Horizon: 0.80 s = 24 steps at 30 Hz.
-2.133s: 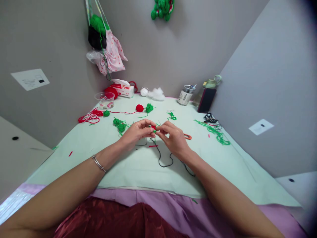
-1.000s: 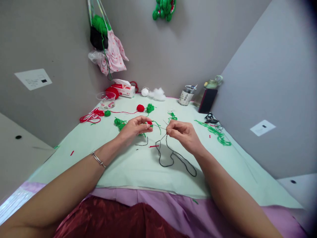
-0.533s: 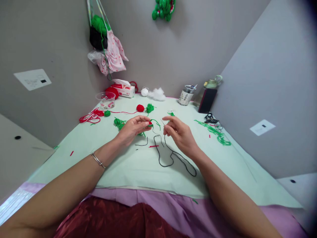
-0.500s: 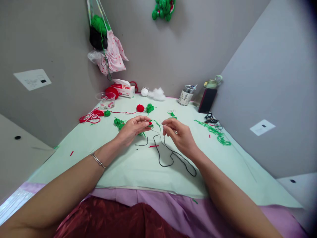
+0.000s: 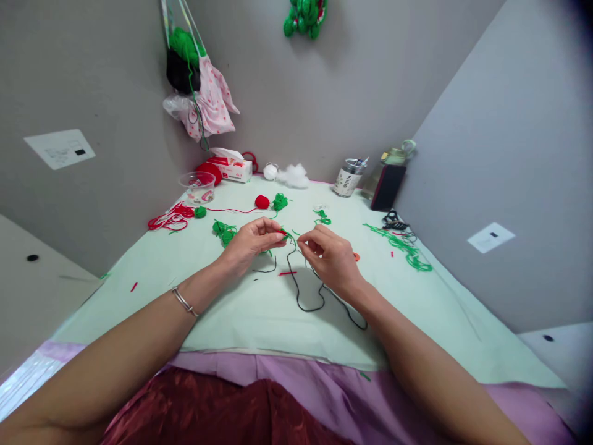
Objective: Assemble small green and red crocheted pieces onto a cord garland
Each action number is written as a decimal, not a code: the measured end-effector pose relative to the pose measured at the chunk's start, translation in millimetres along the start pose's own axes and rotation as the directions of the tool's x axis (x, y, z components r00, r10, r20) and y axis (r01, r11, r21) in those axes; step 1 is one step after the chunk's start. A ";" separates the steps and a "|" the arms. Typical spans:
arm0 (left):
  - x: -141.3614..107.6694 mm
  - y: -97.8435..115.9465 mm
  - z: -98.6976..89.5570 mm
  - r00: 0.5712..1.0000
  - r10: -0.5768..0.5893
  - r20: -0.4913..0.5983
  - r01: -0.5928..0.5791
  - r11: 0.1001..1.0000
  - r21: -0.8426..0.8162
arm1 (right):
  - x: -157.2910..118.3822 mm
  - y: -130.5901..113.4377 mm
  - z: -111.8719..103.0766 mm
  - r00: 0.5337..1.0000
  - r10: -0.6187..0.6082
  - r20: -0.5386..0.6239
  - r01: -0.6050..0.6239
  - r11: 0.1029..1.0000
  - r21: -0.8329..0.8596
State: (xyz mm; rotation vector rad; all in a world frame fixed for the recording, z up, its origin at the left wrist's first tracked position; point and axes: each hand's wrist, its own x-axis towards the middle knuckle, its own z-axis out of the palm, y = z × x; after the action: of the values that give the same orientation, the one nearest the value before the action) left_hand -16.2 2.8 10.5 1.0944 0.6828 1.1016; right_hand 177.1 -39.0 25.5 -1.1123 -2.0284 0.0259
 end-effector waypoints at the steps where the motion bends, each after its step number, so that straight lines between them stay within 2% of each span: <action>1: 0.1 -0.5 -0.3 1.000 0.004 0.003 -0.004 1.000 0.008 | -0.1 0.6 0.1 1.000 -0.004 0.008 0.004 1.000 -0.002; 6: 1.4 -4.4 -3.7 0.998 0.040 0.043 -0.043 0.997 0.071 | -0.7 1.3 0.4 0.999 -0.001 0.035 0.001 1.000 -0.011; 9: -0.2 -5.8 -2.8 0.993 0.110 0.038 -0.115 0.977 0.179 | -0.8 -0.3 1.1 0.999 0.023 0.036 -0.022 1.000 -0.015; 13: -6.5 -7.1 5.2 0.967 0.252 0.028 -0.245 0.896 0.372 | -0.7 -3.1 3.2 0.998 0.055 0.030 -0.055 0.998 0.004; 18: -12.3 -9.9 13.4 0.922 0.382 0.068 -0.365 0.797 0.481 | 0.2 -4.3 6.2 0.991 0.131 0.019 -0.132 0.987 0.086; 20: -12.9 -9.9 13.2 0.893 0.445 0.061 -0.411 0.754 0.512 | 1.2 -3.6 6.3 0.976 0.208 0.057 -0.215 0.960 0.181; 24: -13.5 -7.9 10.0 0.839 0.534 0.103 -0.486 0.651 0.584 | 3.4 -1.7 4.5 0.922 0.289 0.258 -0.374 0.841 0.392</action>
State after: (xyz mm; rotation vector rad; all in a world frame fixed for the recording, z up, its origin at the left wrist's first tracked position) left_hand -9.3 -13.8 5.6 1.8818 0.8344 1.4669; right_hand 172.0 -36.1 25.3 -1.1846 -1.8322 0.7565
